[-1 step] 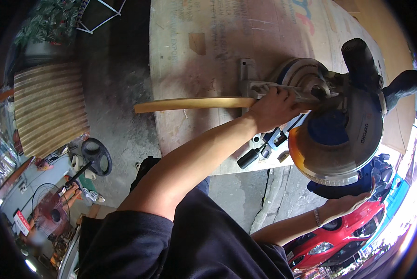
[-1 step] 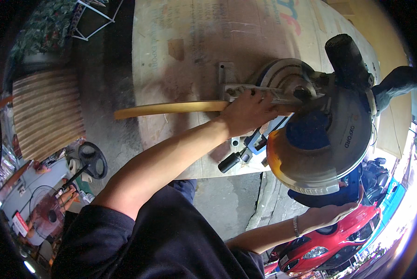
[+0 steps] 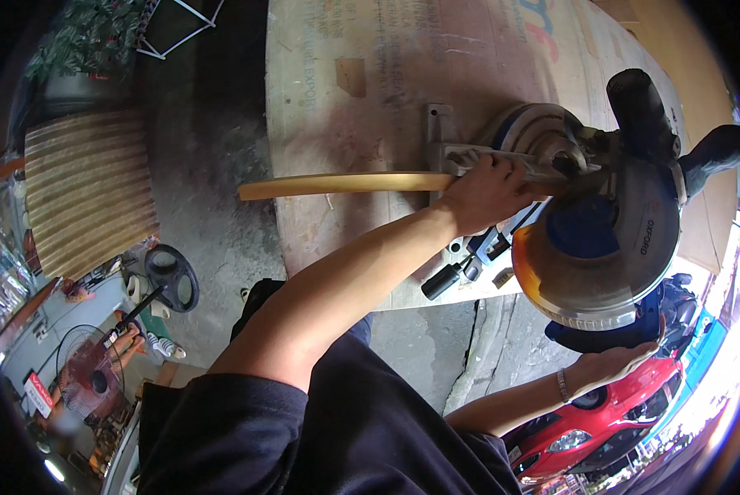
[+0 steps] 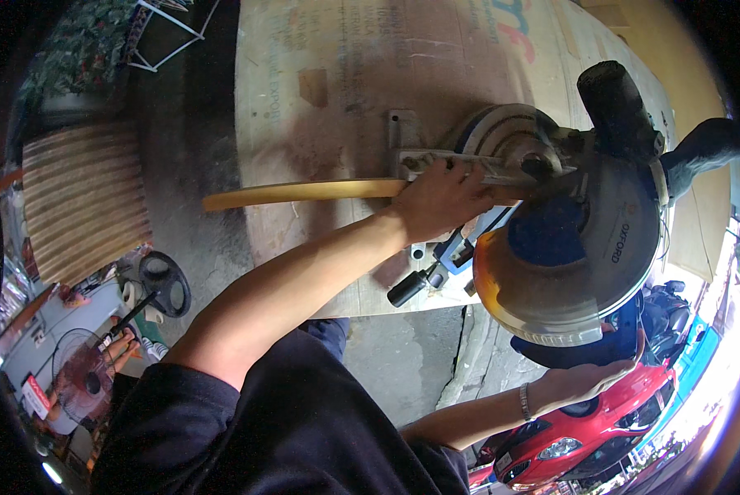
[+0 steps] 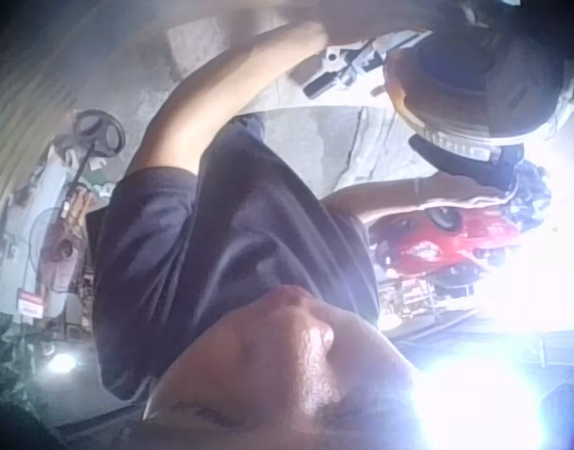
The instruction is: The person uses a miter saw to cut several thin wooden strips into shorter pieces. They position each strip under the blade, lower the saw to make a cut, and then remove the cut piece before repeating the process with the next strip.
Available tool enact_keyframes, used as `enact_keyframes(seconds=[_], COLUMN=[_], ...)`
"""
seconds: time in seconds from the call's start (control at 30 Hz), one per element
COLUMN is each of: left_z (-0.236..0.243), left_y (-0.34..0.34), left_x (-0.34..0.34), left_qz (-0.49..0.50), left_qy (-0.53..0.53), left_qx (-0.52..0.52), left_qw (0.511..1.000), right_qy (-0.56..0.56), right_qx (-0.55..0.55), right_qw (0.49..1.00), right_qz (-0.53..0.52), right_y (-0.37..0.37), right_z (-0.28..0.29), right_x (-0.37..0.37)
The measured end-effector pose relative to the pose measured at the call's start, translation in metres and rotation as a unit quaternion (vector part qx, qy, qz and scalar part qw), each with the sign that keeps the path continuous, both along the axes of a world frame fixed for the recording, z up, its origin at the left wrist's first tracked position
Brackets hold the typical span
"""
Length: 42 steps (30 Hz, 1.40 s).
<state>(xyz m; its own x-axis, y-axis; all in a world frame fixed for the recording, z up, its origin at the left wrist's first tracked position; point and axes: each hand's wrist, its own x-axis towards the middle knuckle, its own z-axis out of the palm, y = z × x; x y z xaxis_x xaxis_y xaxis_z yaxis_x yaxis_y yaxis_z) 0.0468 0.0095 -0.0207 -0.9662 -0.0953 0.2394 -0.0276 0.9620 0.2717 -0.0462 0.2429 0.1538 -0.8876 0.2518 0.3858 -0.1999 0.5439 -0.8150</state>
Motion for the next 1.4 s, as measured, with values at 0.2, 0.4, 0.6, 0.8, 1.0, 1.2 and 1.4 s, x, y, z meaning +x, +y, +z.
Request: enact_keyframes(seconds=[0.2,0.4,0.6,0.8,1.0,1.2,1.4], left_z=[0.000,-0.004,-0.001,0.000,0.004,0.000,-0.028], left_y=[-0.004,-0.003,-0.006,-0.006,-0.006,-0.006,-0.007], left_x=[-0.003,-0.002,-0.002,-0.002,0.001,-0.001,-0.008], left_qz=[0.004,0.010,0.006,0.002,0.008,0.001,0.010], left_qy=[0.003,-0.020,-0.007,-0.026,-0.021,-0.006,0.004], left_qx=[-0.026,-0.003,0.004,0.018,-0.016,0.009,0.035], left_qw=[1.000,1.000,1.000,0.999,1.000,1.000,0.999], right_qy=[0.020,0.039,0.060,0.091,0.114,0.153,-0.089], right_qx=[0.016,0.055,0.101,0.132,0.125,0.297,0.037], right_qw=[0.999,0.996,0.993,0.987,0.985,0.941,0.975], right_qz=[0.026,0.055,0.030,0.027,0.023,0.045,0.201], right_y=[-0.015,-0.023,-0.011,-0.010,-0.003,0.027,-0.015], right_z=[-0.005,-0.016,-0.031,-0.047,-0.069,-0.053,0.076], right_x=[0.009,0.020,0.020,0.030,0.041,0.013,-0.130])
